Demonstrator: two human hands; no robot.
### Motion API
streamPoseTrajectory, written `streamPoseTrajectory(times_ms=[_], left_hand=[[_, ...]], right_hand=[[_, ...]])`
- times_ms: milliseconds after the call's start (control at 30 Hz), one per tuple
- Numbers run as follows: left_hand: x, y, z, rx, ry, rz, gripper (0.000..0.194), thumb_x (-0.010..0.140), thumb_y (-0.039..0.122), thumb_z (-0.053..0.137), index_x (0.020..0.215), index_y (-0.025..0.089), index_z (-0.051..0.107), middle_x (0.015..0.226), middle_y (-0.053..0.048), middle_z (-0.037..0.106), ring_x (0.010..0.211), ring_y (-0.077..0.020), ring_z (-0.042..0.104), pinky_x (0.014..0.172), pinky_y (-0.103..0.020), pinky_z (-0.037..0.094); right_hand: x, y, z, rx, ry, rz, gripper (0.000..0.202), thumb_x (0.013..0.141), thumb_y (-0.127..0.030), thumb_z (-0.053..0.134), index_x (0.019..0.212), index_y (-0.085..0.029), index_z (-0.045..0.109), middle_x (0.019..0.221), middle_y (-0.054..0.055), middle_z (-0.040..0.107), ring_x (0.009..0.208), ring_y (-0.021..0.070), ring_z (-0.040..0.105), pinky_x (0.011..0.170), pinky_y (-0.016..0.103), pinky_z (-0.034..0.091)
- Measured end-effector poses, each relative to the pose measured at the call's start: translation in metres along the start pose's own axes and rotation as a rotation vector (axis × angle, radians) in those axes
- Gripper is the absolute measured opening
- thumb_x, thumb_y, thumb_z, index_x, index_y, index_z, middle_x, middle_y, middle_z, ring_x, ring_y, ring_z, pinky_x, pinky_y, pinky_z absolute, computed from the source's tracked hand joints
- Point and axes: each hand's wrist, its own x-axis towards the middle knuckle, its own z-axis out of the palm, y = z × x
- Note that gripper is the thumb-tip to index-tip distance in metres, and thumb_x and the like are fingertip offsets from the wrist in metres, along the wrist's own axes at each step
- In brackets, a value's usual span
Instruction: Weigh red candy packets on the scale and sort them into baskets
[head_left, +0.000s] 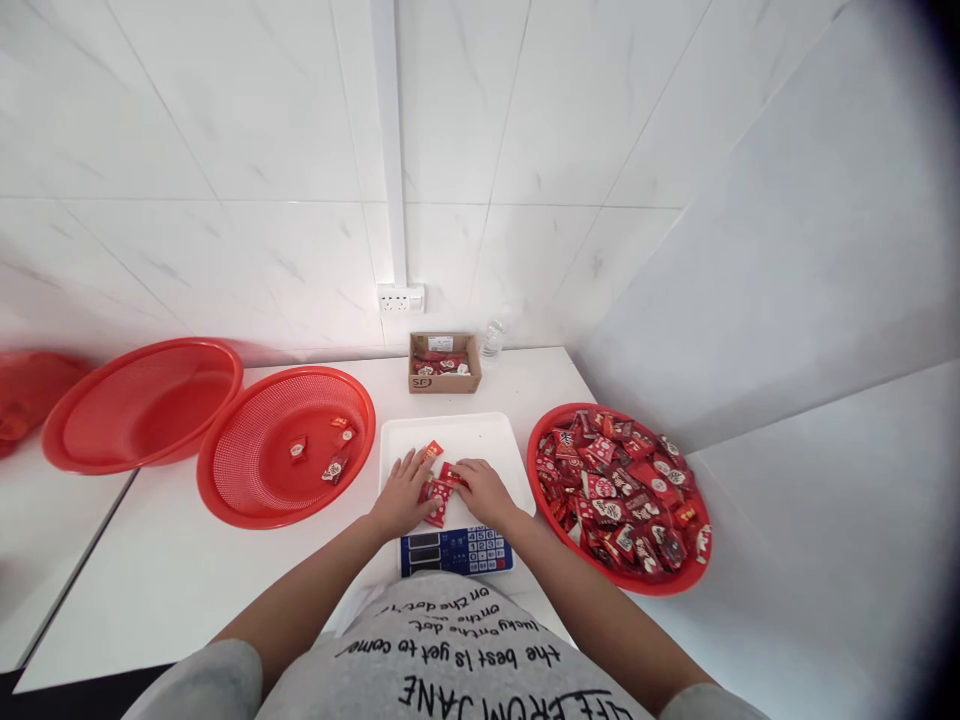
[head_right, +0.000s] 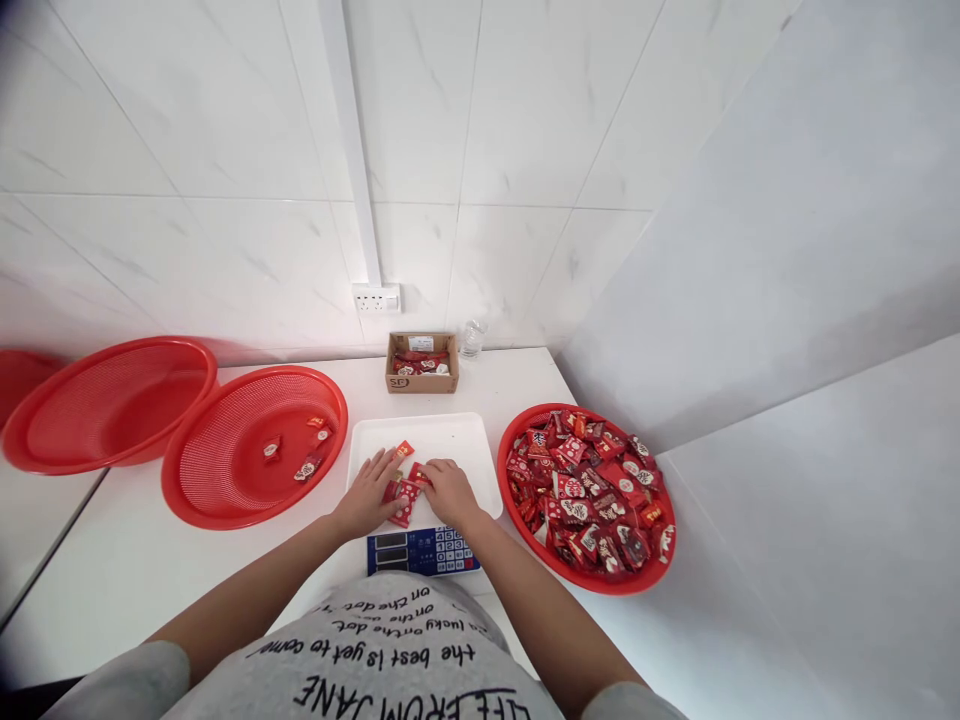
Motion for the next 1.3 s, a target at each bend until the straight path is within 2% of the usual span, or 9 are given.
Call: streamPoseTrajectory(times_ms=[133,233,533,600,733,933,1133,1300], left_hand=[[0.009,-0.007,-0.001,0.033,-0.034,-0.005,0.074,0.081,0.056,0.045,0.143,0.023,0.019,0.150,-0.007,0.020,0.138,-0.0292,0.008,0.109,-0.051,0.013],[0.011,-0.009,0.001,0.054,-0.048,0.022,0.072,0.082,0.059,0.040,0.142,0.023,0.022,0.149,-0.006,0.022,0.138,-0.0294,0.009,0.109,-0.052,0.013],[0.010,-0.009,-0.001,0.004,-0.012,0.066,0.060,0.085,0.052,0.041,0.136,0.023,0.033,0.145,-0.007,0.033,0.137,-0.0268,0.016,0.109,-0.050,0.017],[0.008,-0.010,-0.004,-0.018,0.011,0.047,0.056,0.085,0.046,0.044,0.134,0.021,0.036,0.143,-0.009,0.035,0.135,-0.0260,0.020,0.109,-0.047,0.020],[0.006,-0.010,-0.012,-0.048,0.036,-0.008,0.055,0.081,0.034,0.051,0.132,0.020,0.037,0.134,-0.010,0.044,0.124,-0.0244,0.039,0.103,-0.040,0.031],[0.009,-0.001,-0.016,-0.128,-0.057,-0.205,0.056,0.080,0.029,0.049,0.133,0.021,0.034,0.128,-0.010,0.044,0.106,-0.0214,0.054,0.086,-0.030,0.043],[0.018,0.006,-0.013,-0.184,-0.060,-0.303,0.052,0.081,0.025,0.047,0.132,0.022,0.036,0.125,-0.008,0.042,0.094,-0.0169,0.059,0.082,-0.027,0.043],[0.021,0.006,-0.011,-0.218,-0.013,-0.285,0.047,0.082,0.025,0.046,0.129,0.023,0.041,0.124,-0.008,0.043,0.094,-0.0173,0.059,0.083,-0.028,0.044]], right_hand=[[-0.006,-0.002,0.003,-0.044,-0.003,-0.101,0.036,0.080,-0.030,0.057,0.116,-0.026,0.058,0.126,0.006,0.054,0.117,0.0237,0.042,0.098,0.040,0.035],[-0.010,-0.002,0.006,-0.054,-0.006,-0.129,0.036,0.079,-0.028,0.059,0.114,-0.027,0.059,0.127,0.005,0.052,0.118,0.0241,0.042,0.097,0.042,0.035],[-0.011,0.000,0.007,-0.010,0.043,-0.164,0.033,0.080,-0.015,0.053,0.111,-0.023,0.061,0.122,0.007,0.055,0.113,0.0201,0.046,0.098,0.039,0.036],[-0.011,0.000,0.006,-0.013,0.038,-0.139,0.033,0.081,-0.015,0.051,0.111,-0.024,0.061,0.123,0.007,0.055,0.113,0.0206,0.046,0.098,0.040,0.036],[-0.012,0.001,0.004,-0.023,0.031,-0.085,0.031,0.082,-0.016,0.050,0.109,-0.025,0.062,0.124,0.006,0.055,0.113,0.0211,0.046,0.097,0.039,0.036],[-0.010,0.001,0.001,-0.057,0.005,-0.001,0.034,0.082,-0.013,0.048,0.111,-0.026,0.060,0.128,0.004,0.052,0.113,0.0216,0.046,0.095,0.037,0.036],[-0.011,-0.004,-0.002,-0.060,-0.016,0.033,0.033,0.082,-0.020,0.050,0.114,-0.024,0.059,0.127,0.006,0.052,0.113,0.0213,0.046,0.093,0.035,0.037],[-0.012,-0.005,-0.001,-0.043,0.001,0.015,0.031,0.082,-0.024,0.052,0.112,-0.024,0.060,0.123,0.007,0.053,0.109,0.0224,0.048,0.092,0.037,0.038]])
